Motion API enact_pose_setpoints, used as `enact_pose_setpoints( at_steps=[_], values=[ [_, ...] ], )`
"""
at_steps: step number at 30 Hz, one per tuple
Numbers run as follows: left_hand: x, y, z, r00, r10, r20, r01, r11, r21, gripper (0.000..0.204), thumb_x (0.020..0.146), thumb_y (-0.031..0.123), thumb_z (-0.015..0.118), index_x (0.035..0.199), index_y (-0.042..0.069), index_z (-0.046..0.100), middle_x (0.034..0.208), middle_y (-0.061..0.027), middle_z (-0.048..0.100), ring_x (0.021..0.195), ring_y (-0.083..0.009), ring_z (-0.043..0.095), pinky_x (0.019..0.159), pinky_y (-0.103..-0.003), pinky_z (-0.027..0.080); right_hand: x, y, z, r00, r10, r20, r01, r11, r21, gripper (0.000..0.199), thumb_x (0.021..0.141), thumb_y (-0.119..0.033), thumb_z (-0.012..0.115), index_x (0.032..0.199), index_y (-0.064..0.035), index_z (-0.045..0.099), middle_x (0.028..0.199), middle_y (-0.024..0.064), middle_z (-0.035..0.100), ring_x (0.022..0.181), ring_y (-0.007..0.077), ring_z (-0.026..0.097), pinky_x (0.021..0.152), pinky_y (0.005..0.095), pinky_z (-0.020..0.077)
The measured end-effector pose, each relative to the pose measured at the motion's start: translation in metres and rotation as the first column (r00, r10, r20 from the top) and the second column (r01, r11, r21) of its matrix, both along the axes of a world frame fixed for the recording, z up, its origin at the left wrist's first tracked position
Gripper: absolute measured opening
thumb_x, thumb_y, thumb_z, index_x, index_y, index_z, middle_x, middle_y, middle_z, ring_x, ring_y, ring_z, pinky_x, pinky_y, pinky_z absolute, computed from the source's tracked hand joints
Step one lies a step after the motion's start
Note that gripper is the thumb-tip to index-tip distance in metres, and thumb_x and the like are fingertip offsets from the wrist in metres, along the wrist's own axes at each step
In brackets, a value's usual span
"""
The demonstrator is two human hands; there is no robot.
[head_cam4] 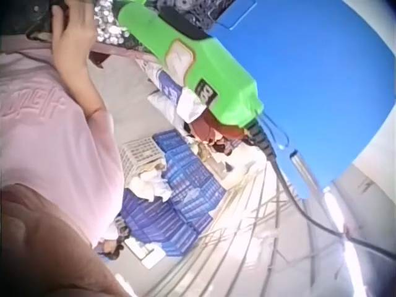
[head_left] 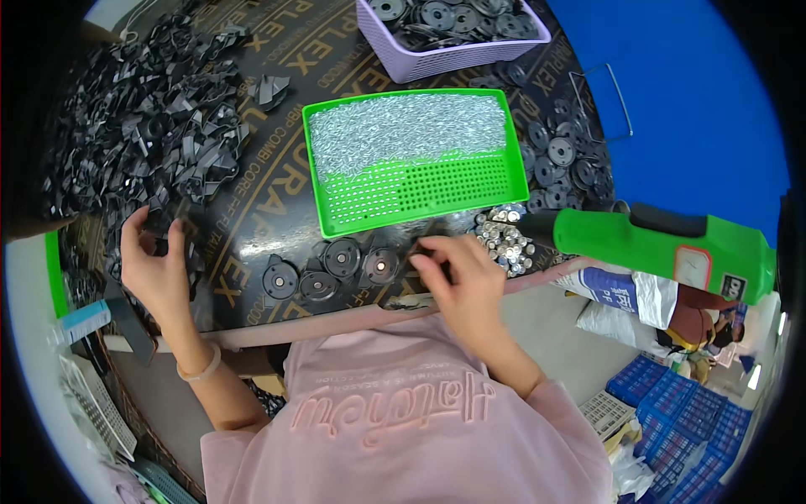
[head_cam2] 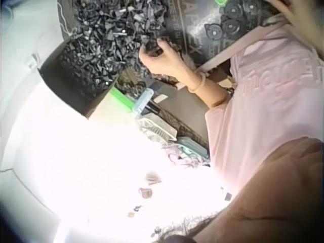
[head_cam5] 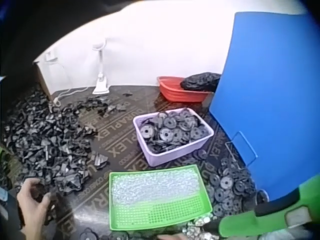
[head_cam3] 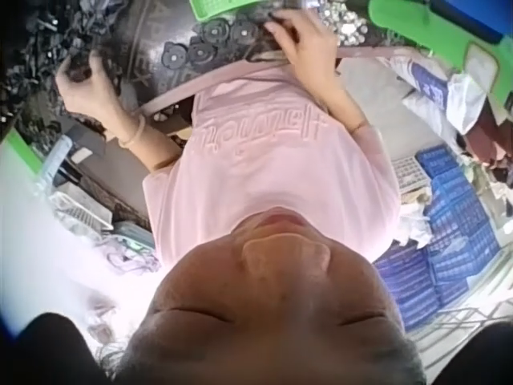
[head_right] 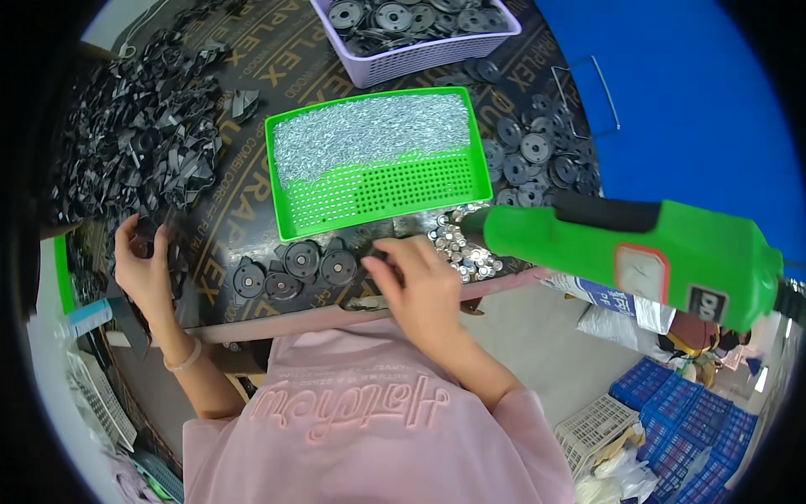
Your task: Manually assembling small plastic and metal toy components using an electric screwdriver at a factory workbench.
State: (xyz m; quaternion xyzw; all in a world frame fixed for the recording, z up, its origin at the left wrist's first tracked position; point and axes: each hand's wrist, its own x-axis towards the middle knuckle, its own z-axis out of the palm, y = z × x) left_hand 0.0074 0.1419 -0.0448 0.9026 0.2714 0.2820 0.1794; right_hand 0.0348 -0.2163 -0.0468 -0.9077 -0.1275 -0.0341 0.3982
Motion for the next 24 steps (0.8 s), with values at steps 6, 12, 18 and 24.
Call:
enact_pose_setpoints(
  at_steps=[6, 12, 18, 24],
  values=[
    [-0.004, -0.027, 0.021, 0.930, -0.203, 0.306, 0.345, 0.772, -0.534, 0.043, 0.079, -0.010, 0.074, 0.118, 0.002, 0.060, 0.093, 0.0022, 0.060, 0.066, -0.0010, 0.049, 0.061, -0.012, 0.039, 0.016, -0.100, 0.012, 0.910, -0.285, 0.300, 0.388, 0.841, -0.378, 0.012, 0.084, -0.010, 0.074, 0.088, 0.0005, 0.068, 0.069, 0.0129, 0.062, 0.059, 0.0237, 0.057, 0.056, 0.0374, 0.0445],
    [-0.010, -0.053, 0.039, 0.874, -0.387, 0.293, 0.478, 0.582, -0.658, 0.051, 0.072, -0.013, 0.079, 0.118, -0.002, 0.060, 0.102, -0.0006, 0.058, 0.079, -0.0016, 0.052, 0.063, -0.012, 0.046, 0.051, -0.147, 0.012, 0.879, -0.304, 0.368, 0.455, 0.768, -0.450, 0.013, 0.084, -0.008, 0.072, 0.087, 0.0030, 0.065, 0.065, 0.0149, 0.062, 0.054, 0.0264, 0.058, 0.054, 0.0394, 0.0448],
    [-0.016, -0.080, 0.047, 0.837, -0.439, 0.327, 0.500, 0.370, -0.783, 0.055, 0.068, -0.014, 0.080, 0.118, -0.004, 0.061, 0.100, 0.0010, 0.053, 0.073, -0.0008, 0.041, 0.060, -0.012, 0.046, 0.047, -0.117, 0.030, 0.971, -0.202, 0.128, 0.238, 0.863, -0.446, 0.014, 0.081, -0.006, 0.074, 0.090, 0.0028, 0.066, 0.069, 0.0121, 0.065, 0.054, 0.0202, 0.058, 0.054, 0.0338, 0.0455],
    [-0.010, -0.109, 0.041, 0.756, -0.558, 0.343, 0.559, 0.276, -0.782, 0.053, 0.070, -0.018, 0.074, 0.120, -0.005, 0.064, 0.106, -0.0021, 0.051, 0.081, -0.0036, 0.041, 0.064, -0.012, 0.052, 0.031, -0.098, 0.030, 0.987, -0.159, 0.033, 0.161, 0.927, -0.339, 0.016, 0.078, -0.004, 0.074, 0.093, -0.0022, 0.069, 0.085, 0.0104, 0.065, 0.059, 0.0225, 0.060, 0.057, 0.0338, 0.0459]
  ],
)
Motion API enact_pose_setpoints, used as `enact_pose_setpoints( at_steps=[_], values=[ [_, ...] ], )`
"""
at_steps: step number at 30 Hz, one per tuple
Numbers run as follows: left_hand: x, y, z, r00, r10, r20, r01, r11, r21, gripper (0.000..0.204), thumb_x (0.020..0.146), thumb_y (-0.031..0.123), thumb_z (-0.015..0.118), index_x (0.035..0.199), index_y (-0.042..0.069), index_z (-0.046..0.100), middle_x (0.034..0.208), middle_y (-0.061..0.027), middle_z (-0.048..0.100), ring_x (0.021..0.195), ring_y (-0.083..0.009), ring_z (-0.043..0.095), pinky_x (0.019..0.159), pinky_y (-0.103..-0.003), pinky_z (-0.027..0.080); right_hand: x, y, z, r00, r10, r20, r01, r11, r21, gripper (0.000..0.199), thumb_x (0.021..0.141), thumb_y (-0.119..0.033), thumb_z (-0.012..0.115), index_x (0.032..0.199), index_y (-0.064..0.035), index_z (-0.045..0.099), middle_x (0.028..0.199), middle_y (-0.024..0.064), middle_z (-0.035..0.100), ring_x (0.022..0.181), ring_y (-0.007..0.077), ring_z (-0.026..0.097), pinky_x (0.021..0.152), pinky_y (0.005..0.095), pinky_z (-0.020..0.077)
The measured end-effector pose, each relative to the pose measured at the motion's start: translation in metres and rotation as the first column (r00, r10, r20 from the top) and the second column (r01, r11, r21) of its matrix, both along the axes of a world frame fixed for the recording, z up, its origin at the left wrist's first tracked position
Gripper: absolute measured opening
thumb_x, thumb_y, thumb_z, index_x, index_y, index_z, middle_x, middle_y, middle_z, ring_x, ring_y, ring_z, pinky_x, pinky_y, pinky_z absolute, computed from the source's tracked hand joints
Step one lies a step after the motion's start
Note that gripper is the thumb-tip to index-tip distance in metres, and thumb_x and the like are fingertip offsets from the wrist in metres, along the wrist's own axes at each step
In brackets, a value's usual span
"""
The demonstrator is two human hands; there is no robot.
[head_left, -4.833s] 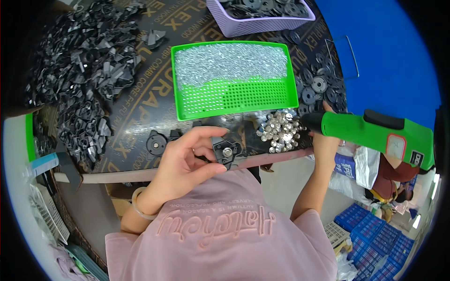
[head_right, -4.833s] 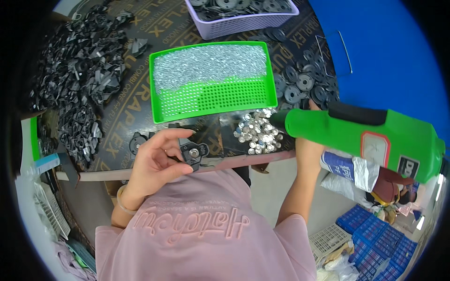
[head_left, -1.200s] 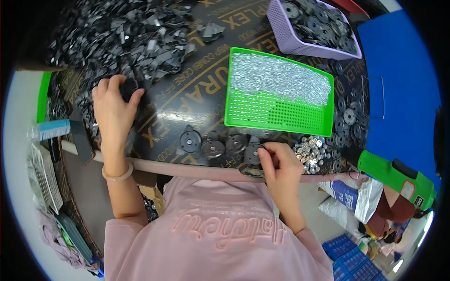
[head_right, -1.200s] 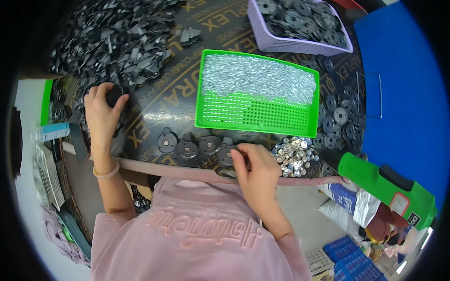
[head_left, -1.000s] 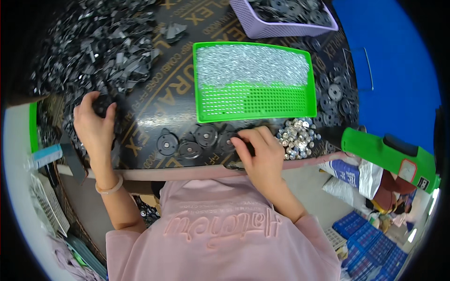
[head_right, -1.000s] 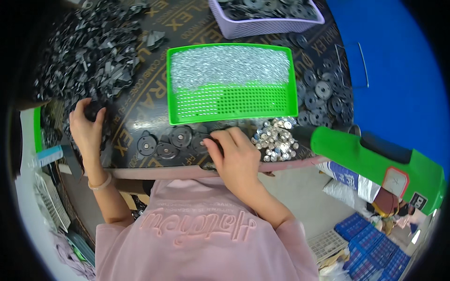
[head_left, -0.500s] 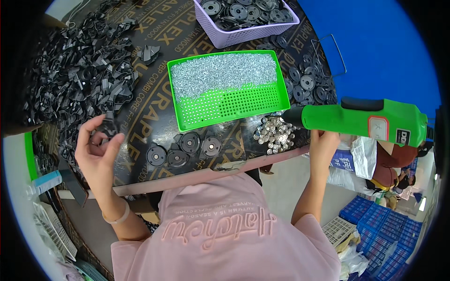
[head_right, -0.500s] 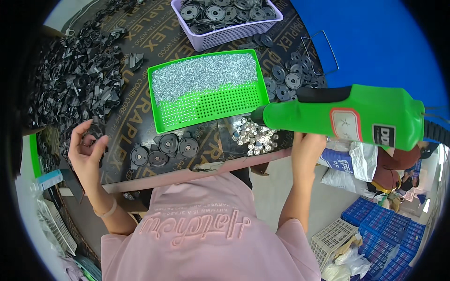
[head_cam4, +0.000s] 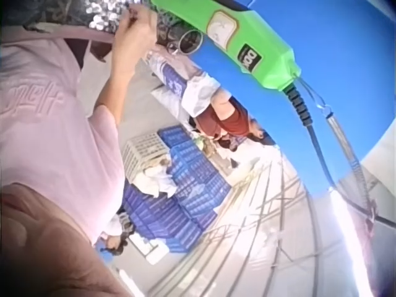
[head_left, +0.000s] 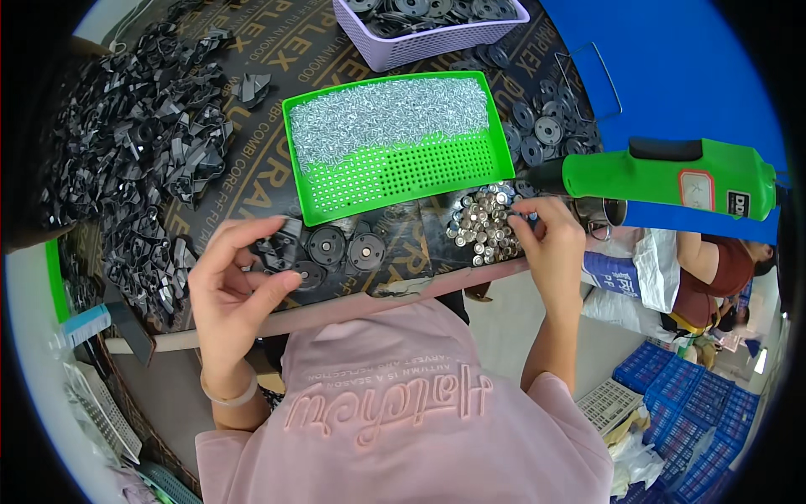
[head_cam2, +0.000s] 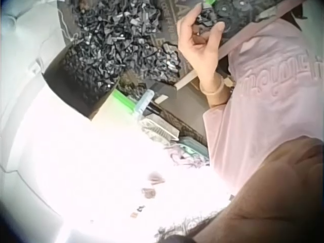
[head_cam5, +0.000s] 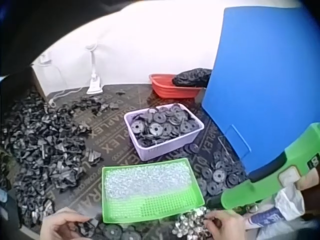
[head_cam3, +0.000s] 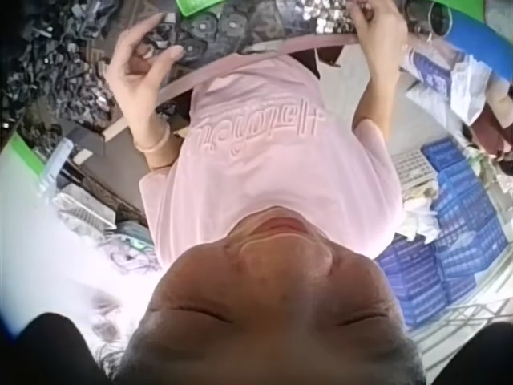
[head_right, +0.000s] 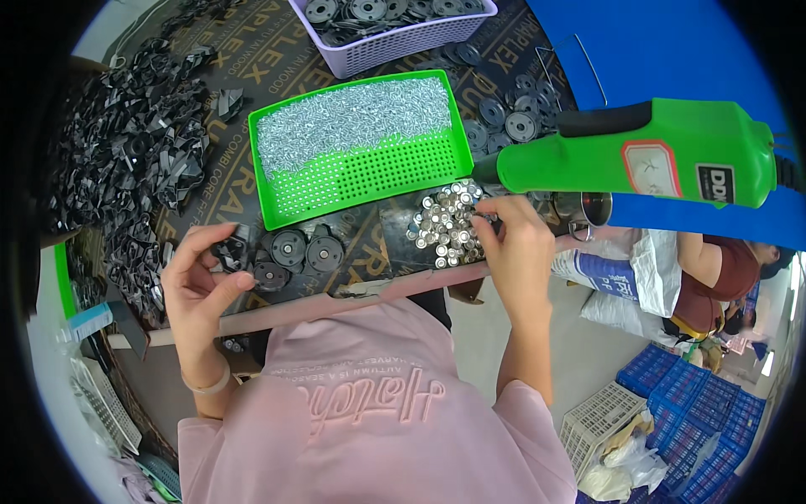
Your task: Manually assembling small plastic and metal toy components using an electric screwdriver at a factory workbench.
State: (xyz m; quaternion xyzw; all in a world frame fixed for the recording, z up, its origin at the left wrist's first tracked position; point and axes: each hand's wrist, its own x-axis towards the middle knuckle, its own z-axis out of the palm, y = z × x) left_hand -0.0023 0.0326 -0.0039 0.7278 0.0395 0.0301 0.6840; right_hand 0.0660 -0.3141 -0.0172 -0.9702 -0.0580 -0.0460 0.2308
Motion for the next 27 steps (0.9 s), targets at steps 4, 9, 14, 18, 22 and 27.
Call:
enact_pose_setpoints(
  at_steps=[4, 9, 14, 18, 22, 27],
  values=[
    [0.004, -0.018, 0.001, 0.997, -0.067, -0.026, 0.067, 0.998, -0.003, 0.055, 0.068, -0.017, 0.076, 0.120, -0.004, 0.065, 0.107, -0.0018, 0.053, 0.081, -0.0037, 0.043, 0.064, -0.012, 0.052, -0.003, -0.001, -0.014, 0.999, 0.021, 0.050, -0.019, 0.999, -0.038, 0.019, 0.077, -0.008, 0.076, 0.094, -0.0049, 0.069, 0.091, 0.0095, 0.063, 0.078, 0.0283, 0.063, 0.069, 0.0385, 0.0487],
    [0.006, -0.034, -0.003, 0.994, -0.105, -0.021, 0.105, 0.994, -0.018, 0.055, 0.069, -0.019, 0.075, 0.121, -0.003, 0.064, 0.111, -0.0039, 0.055, 0.081, -0.0035, 0.048, 0.069, -0.014, 0.056, -0.008, 0.002, -0.022, 0.997, 0.016, 0.077, -0.015, 1.000, -0.020, 0.015, 0.076, -0.008, 0.076, 0.089, -0.0053, 0.068, 0.092, 0.0082, 0.062, 0.090, 0.0310, 0.062, 0.076, 0.0417, 0.0481],
    [0.004, -0.041, -0.004, 0.991, -0.132, -0.034, 0.127, 0.984, -0.125, 0.055, 0.072, -0.020, 0.073, 0.124, -0.006, 0.061, 0.113, -0.0068, 0.055, 0.092, -0.0084, 0.058, 0.077, -0.019, 0.060, -0.010, 0.004, -0.012, 0.999, -0.023, 0.041, 0.021, 0.998, 0.055, 0.012, 0.080, -0.005, 0.073, 0.091, -0.0029, 0.068, 0.087, 0.0087, 0.063, 0.073, 0.0243, 0.061, 0.065, 0.0364, 0.0474],
    [0.004, -0.046, -0.007, 0.978, -0.192, -0.083, 0.162, 0.945, -0.283, 0.054, 0.077, -0.020, 0.068, 0.128, -0.008, 0.055, 0.125, -0.0115, 0.055, 0.108, -0.0175, 0.063, 0.089, -0.028, 0.060, -0.011, 0.005, -0.018, 0.996, -0.061, 0.061, 0.048, 0.979, 0.199, 0.006, 0.085, -0.002, 0.068, 0.090, -0.0005, 0.067, 0.080, 0.0094, 0.063, 0.058, 0.0173, 0.054, 0.055, 0.0314, 0.0430],
    [0.001, -0.058, -0.010, 0.967, -0.235, -0.098, 0.197, 0.934, -0.299, 0.051, 0.082, -0.016, 0.065, 0.130, -0.003, 0.056, 0.118, -0.0078, 0.056, 0.103, -0.0138, 0.063, 0.083, -0.025, 0.059, -0.018, 0.020, -0.017, 0.995, -0.085, 0.060, 0.063, 0.951, 0.303, 0.005, 0.084, -0.001, 0.068, 0.089, -0.0002, 0.067, 0.076, 0.0069, 0.059, 0.057, 0.0145, 0.048, 0.053, 0.0296, 0.0394],
    [0.004, -0.061, -0.009, 0.935, -0.330, -0.127, 0.308, 0.937, -0.167, 0.050, 0.082, -0.018, 0.064, 0.130, -0.009, 0.053, 0.123, -0.0120, 0.056, 0.107, -0.0160, 0.062, 0.085, -0.025, 0.058, -0.041, 0.056, -0.005, 0.950, 0.181, -0.256, 0.106, 0.583, 0.805, 0.005, 0.085, 0.000, 0.072, 0.087, -0.0016, 0.068, 0.077, -0.0039, 0.055, 0.061, 0.0012, 0.040, 0.054, 0.0181, 0.0300]
  ],
)
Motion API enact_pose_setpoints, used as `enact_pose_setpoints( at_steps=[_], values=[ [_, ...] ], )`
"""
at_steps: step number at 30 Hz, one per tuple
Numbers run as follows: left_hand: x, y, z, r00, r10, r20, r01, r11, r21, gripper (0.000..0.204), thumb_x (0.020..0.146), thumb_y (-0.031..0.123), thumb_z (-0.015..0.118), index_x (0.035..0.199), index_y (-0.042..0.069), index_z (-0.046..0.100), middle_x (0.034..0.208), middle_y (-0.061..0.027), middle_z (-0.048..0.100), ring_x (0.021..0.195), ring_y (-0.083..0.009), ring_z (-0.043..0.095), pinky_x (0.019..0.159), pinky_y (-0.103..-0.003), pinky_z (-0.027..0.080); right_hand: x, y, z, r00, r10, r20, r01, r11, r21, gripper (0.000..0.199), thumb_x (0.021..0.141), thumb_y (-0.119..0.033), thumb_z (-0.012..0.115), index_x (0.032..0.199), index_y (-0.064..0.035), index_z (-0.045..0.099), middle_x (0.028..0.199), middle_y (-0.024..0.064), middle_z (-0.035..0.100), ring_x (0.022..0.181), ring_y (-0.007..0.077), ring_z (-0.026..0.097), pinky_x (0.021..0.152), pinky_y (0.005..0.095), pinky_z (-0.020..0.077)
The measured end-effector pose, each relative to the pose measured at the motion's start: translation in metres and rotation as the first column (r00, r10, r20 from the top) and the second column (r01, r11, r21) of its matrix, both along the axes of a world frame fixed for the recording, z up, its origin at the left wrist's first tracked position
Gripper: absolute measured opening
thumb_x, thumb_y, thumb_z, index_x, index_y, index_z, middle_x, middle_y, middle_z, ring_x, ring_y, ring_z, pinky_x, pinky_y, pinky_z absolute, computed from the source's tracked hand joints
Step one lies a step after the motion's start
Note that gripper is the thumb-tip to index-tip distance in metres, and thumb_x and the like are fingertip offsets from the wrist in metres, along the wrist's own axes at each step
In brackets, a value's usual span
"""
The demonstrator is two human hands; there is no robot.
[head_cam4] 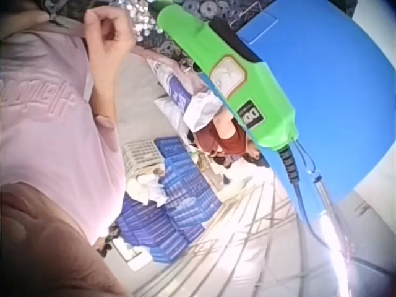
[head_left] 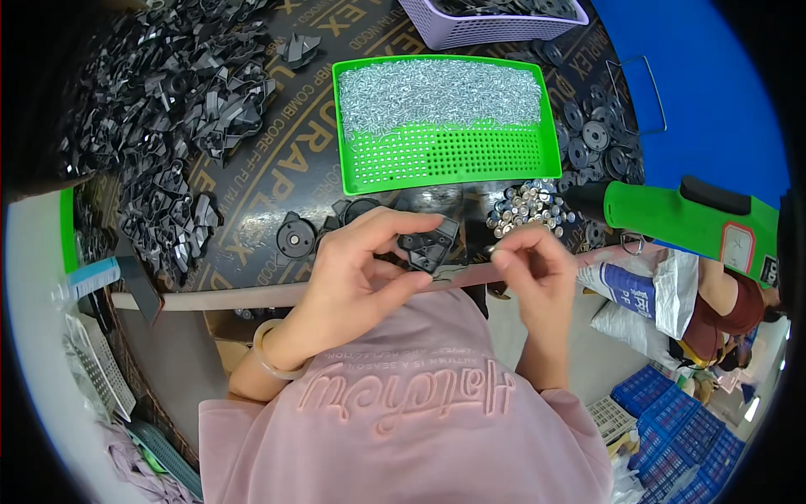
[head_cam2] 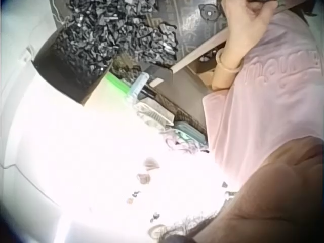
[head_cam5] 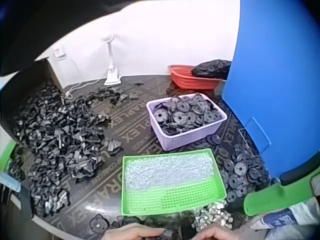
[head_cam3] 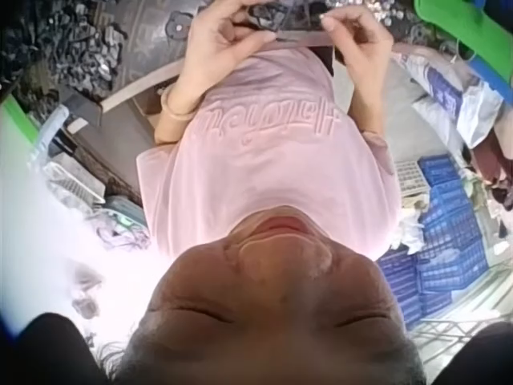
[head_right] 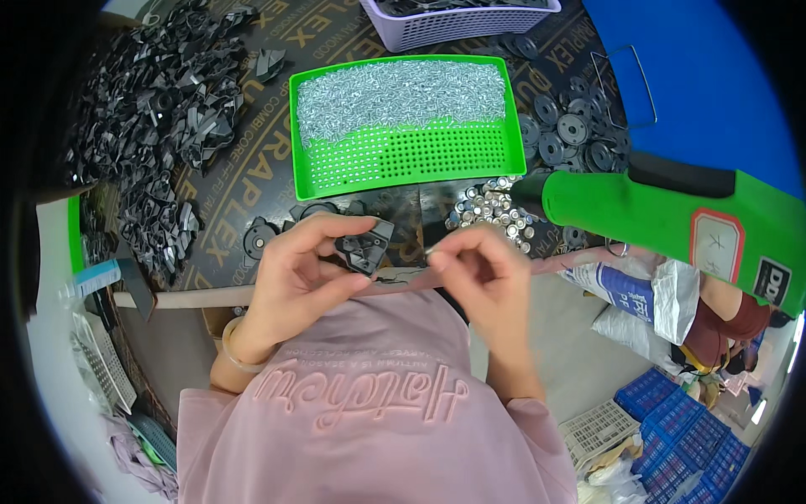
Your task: Manually assembling small plastic and metal toy components using an electric screwdriver at a factory workbench.
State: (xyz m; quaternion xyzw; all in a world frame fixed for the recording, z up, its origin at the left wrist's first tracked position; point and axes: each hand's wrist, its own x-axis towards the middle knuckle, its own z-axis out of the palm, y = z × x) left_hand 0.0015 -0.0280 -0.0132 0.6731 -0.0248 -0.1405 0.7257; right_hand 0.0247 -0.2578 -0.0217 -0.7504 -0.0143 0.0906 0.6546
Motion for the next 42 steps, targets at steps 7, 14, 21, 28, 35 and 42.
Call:
enact_pose_setpoints(
  at_steps=[7, 14, 21, 28, 35, 42],
  values=[
    [0.001, -0.001, -0.002, 0.997, 0.012, 0.074, -0.016, 0.998, 0.064, 0.053, 0.077, -0.014, 0.072, 0.127, -0.006, 0.058, 0.113, -0.0099, 0.058, 0.099, -0.0137, 0.064, 0.076, -0.024, 0.061, 0.003, 0.036, 0.002, 0.983, 0.183, -0.033, -0.181, 0.982, 0.053, 0.010, 0.081, 0.003, 0.074, 0.088, -0.0007, 0.068, 0.076, -0.0022, 0.050, 0.064, 0.0029, 0.042, 0.054, 0.0190, 0.0301],
    [0.000, -0.008, -0.005, 0.985, 0.109, 0.136, -0.127, 0.984, 0.128, 0.053, 0.074, -0.009, 0.076, 0.124, 0.000, 0.061, 0.107, -0.0116, 0.063, 0.089, -0.0151, 0.067, 0.071, -0.028, 0.063, 0.010, 0.041, -0.005, 0.971, 0.186, -0.151, -0.175, 0.981, 0.083, 0.013, 0.080, 0.003, 0.076, 0.082, -0.0029, 0.064, 0.072, -0.0058, 0.046, 0.063, 0.0004, 0.038, 0.053, 0.0177, 0.0284],
    [0.001, -0.010, -0.009, 0.995, 0.079, 0.056, -0.083, 0.994, 0.069, 0.052, 0.076, -0.012, 0.075, 0.124, -0.004, 0.057, 0.111, -0.0135, 0.065, 0.094, -0.0155, 0.067, 0.074, -0.028, 0.062, 0.006, 0.036, -0.012, 0.976, 0.137, -0.167, -0.117, 0.986, 0.122, 0.021, 0.081, 0.000, 0.079, 0.077, -0.0064, 0.059, 0.070, -0.0083, 0.041, 0.062, -0.0013, 0.034, 0.052, 0.0171, 0.0256],
    [0.000, -0.005, -0.009, 0.998, 0.021, -0.064, -0.023, 0.999, -0.024, 0.051, 0.079, -0.012, 0.071, 0.127, -0.002, 0.057, 0.105, -0.0069, 0.059, 0.090, -0.0093, 0.057, 0.070, -0.021, 0.055, 0.007, 0.014, -0.001, 0.989, 0.092, -0.119, -0.080, 0.992, 0.100, 0.018, 0.080, -0.003, 0.080, 0.080, -0.0054, 0.062, 0.070, -0.0073, 0.043, 0.061, -0.0001, 0.038, 0.052, 0.0176, 0.0303],
    [0.005, -0.003, -0.002, 0.995, 0.048, -0.087, -0.060, 0.988, -0.145, 0.063, 0.077, -0.013, 0.066, 0.135, 0.002, 0.046, 0.113, -0.0077, 0.061, 0.085, -0.0058, 0.059, 0.063, -0.018, 0.051, 0.057, -0.079, -0.013, 0.846, -0.214, 0.489, 0.510, 0.592, -0.624, 0.017, 0.088, -0.009, 0.072, 0.102, -0.0006, 0.068, 0.081, 0.0053, 0.068, 0.056, 0.0090, 0.058, 0.054, 0.0240, 0.0448],
    [0.004, -0.004, -0.001, 0.989, 0.068, -0.130, -0.083, 0.990, -0.113, 0.056, 0.078, -0.015, 0.062, 0.128, 0.000, 0.045, 0.085, 0.0013, 0.043, 0.073, -0.0049, 0.037, 0.065, -0.020, 0.056, 0.093, -0.118, -0.052, 0.800, 0.132, 0.585, 0.494, 0.407, -0.768, 0.030, 0.080, -0.009, 0.079, 0.104, 0.0022, 0.066, 0.084, 0.0094, 0.068, 0.063, 0.0185, 0.062, 0.060, 0.0338, 0.0499]
  ],
)
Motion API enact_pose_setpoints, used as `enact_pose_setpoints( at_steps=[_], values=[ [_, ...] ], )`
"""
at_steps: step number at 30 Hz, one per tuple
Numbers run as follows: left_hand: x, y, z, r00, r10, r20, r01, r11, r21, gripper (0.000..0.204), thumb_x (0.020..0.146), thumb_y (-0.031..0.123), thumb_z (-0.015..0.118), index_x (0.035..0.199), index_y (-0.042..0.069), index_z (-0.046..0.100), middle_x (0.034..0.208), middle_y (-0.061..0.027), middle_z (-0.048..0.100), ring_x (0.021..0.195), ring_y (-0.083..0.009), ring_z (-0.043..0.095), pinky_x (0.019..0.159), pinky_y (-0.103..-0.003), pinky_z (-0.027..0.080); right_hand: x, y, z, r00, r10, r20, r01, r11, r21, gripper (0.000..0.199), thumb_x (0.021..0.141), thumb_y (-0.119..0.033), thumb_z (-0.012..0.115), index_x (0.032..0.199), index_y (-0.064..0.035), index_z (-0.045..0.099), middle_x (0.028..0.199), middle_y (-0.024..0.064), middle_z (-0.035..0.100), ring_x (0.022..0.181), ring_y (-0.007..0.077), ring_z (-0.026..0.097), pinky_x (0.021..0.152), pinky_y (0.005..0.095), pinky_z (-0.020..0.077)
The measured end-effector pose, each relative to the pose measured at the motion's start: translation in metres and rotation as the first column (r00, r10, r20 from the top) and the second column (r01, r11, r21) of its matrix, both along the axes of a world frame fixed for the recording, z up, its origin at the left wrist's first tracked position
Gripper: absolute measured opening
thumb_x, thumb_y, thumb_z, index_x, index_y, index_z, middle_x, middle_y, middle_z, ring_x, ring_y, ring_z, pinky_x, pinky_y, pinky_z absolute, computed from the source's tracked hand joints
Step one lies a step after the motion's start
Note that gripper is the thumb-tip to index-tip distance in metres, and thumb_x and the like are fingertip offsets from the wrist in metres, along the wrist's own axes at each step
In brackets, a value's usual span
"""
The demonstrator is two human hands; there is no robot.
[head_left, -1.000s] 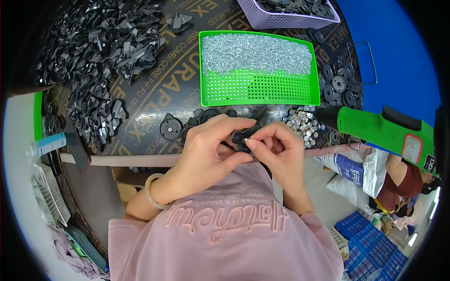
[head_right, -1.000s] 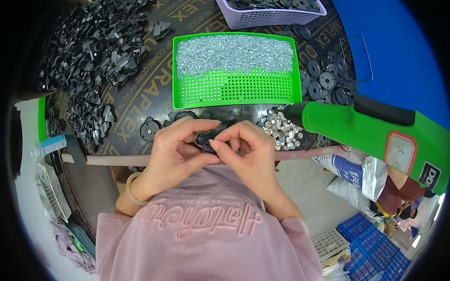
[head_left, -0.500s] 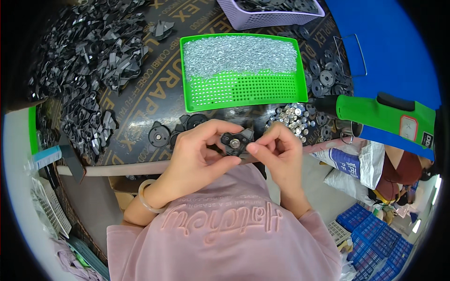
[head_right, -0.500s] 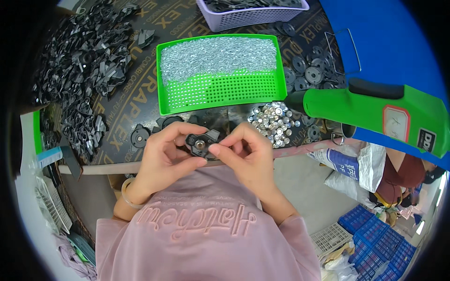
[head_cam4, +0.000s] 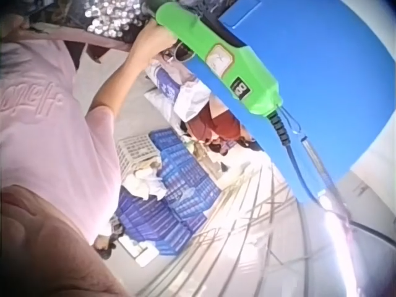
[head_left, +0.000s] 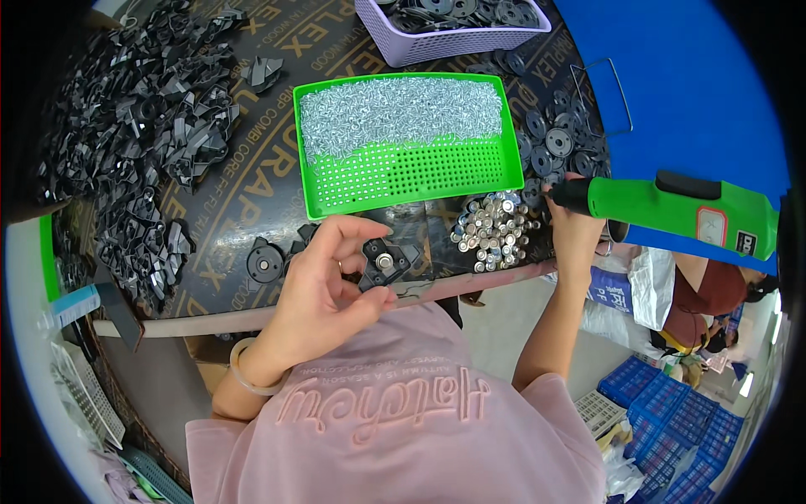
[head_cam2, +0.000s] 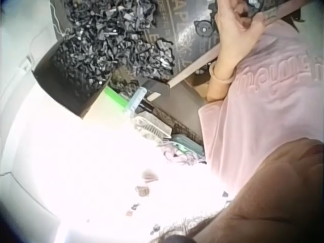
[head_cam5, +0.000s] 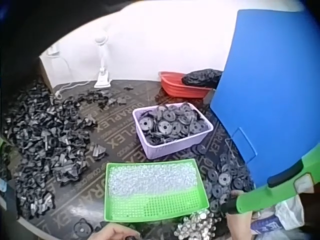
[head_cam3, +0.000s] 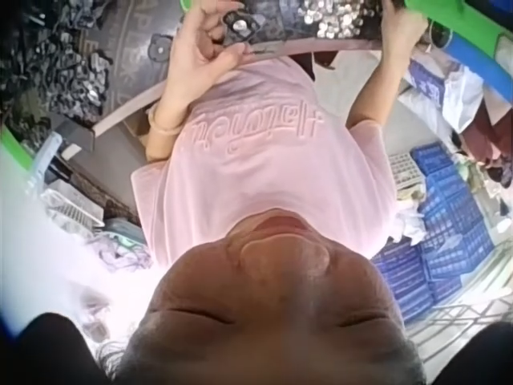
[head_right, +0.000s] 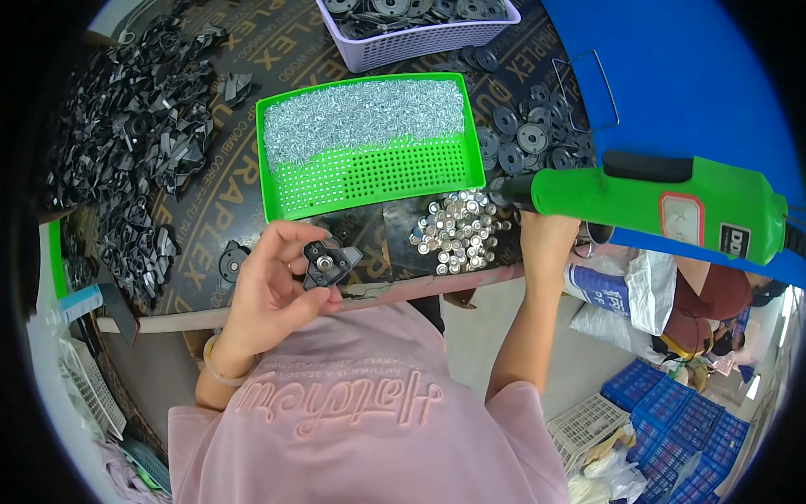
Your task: Manually assembling small plastic and metal toy components using an electric screwdriver at a factory workbench.
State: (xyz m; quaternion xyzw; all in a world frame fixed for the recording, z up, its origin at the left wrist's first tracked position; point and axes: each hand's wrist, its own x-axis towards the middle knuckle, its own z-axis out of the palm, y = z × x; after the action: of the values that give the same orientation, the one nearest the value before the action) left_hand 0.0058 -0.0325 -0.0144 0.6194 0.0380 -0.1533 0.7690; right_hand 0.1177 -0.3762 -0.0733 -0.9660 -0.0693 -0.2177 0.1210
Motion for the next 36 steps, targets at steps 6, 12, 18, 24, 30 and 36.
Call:
enact_pose_setpoints(
  at_steps=[6, 12, 18, 24, 30, 36],
  values=[
    [0.001, 0.005, 0.005, 0.997, -0.051, -0.063, 0.043, 0.990, -0.133, 0.058, 0.080, -0.018, 0.055, 0.134, 0.000, 0.046, 0.098, -0.0002, 0.049, 0.081, -0.0056, 0.042, 0.076, -0.025, 0.060, -0.010, 0.000, 0.014, 0.997, 0.028, -0.069, -0.021, 0.994, 0.107, 0.028, 0.077, -0.004, 0.081, 0.100, 0.0009, 0.066, 0.087, 0.0080, 0.068, 0.064, 0.0112, 0.060, 0.054, 0.0256, 0.0466],
    [0.004, 0.007, 0.007, 0.998, -0.061, 0.017, 0.063, 0.985, -0.158, 0.062, 0.080, -0.018, 0.062, 0.137, 0.002, 0.047, 0.112, -0.0026, 0.054, 0.096, -0.0068, 0.049, 0.079, -0.023, 0.058, -0.054, 0.024, 0.061, 0.889, 0.113, -0.444, 0.328, 0.519, 0.789, 0.026, 0.083, 0.001, 0.072, 0.107, 0.0017, 0.062, 0.087, 0.0059, 0.066, 0.070, 0.0103, 0.064, 0.053, 0.0214, 0.0471],
    [0.005, 0.015, -0.001, 0.993, -0.115, -0.001, 0.114, 0.983, -0.141, 0.065, 0.079, -0.017, 0.064, 0.138, 0.004, 0.047, 0.097, 0.0022, 0.046, 0.088, -0.0054, 0.043, 0.074, -0.020, 0.056, -0.085, 0.052, 0.072, 0.738, 0.596, -0.317, 0.168, 0.293, 0.941, 0.031, 0.075, 0.011, 0.076, 0.102, 0.0051, 0.062, 0.114, 0.0144, 0.060, 0.088, 0.0166, 0.067, 0.073, 0.0265, 0.0595],
    [0.002, 0.015, 0.007, 0.994, -0.102, 0.032, 0.105, 0.988, -0.112, 0.062, 0.081, -0.016, 0.062, 0.139, 0.002, 0.047, 0.094, 0.0029, 0.043, 0.085, -0.0046, 0.041, 0.072, -0.020, 0.057, -0.079, 0.103, 0.069, 0.715, 0.691, -0.109, -0.037, 0.192, 0.981, 0.026, 0.072, 0.008, 0.080, 0.095, 0.0054, 0.068, 0.120, 0.0176, 0.059, 0.095, 0.0161, 0.065, 0.077, 0.0255, 0.0583],
    [0.000, 0.018, 0.003, 0.989, -0.150, 0.012, 0.149, 0.966, -0.213, 0.061, 0.082, -0.015, 0.063, 0.139, -0.004, 0.045, 0.125, -0.0102, 0.056, 0.106, -0.0116, 0.055, 0.072, -0.025, 0.060, -0.065, 0.122, 0.069, 0.641, 0.767, -0.020, -0.319, 0.289, 0.903, 0.030, 0.069, -0.003, 0.087, 0.093, 0.0019, 0.070, 0.127, 0.0235, 0.059, 0.081, 0.0137, 0.065, 0.072, 0.0267, 0.0538],
    [0.001, 0.022, 0.007, 0.984, -0.177, 0.008, 0.176, 0.971, -0.165, 0.065, 0.082, -0.013, 0.065, 0.142, -0.004, 0.042, 0.117, -0.0100, 0.060, 0.106, -0.0131, 0.057, 0.072, -0.025, 0.060, -0.056, 0.134, 0.056, 0.569, 0.816, 0.096, -0.457, 0.218, 0.862, 0.041, 0.068, -0.015, 0.088, 0.102, -0.0025, 0.069, 0.120, 0.0182, 0.067, 0.094, 0.0237, 0.064, 0.082, 0.0348, 0.0493]
  ],
)
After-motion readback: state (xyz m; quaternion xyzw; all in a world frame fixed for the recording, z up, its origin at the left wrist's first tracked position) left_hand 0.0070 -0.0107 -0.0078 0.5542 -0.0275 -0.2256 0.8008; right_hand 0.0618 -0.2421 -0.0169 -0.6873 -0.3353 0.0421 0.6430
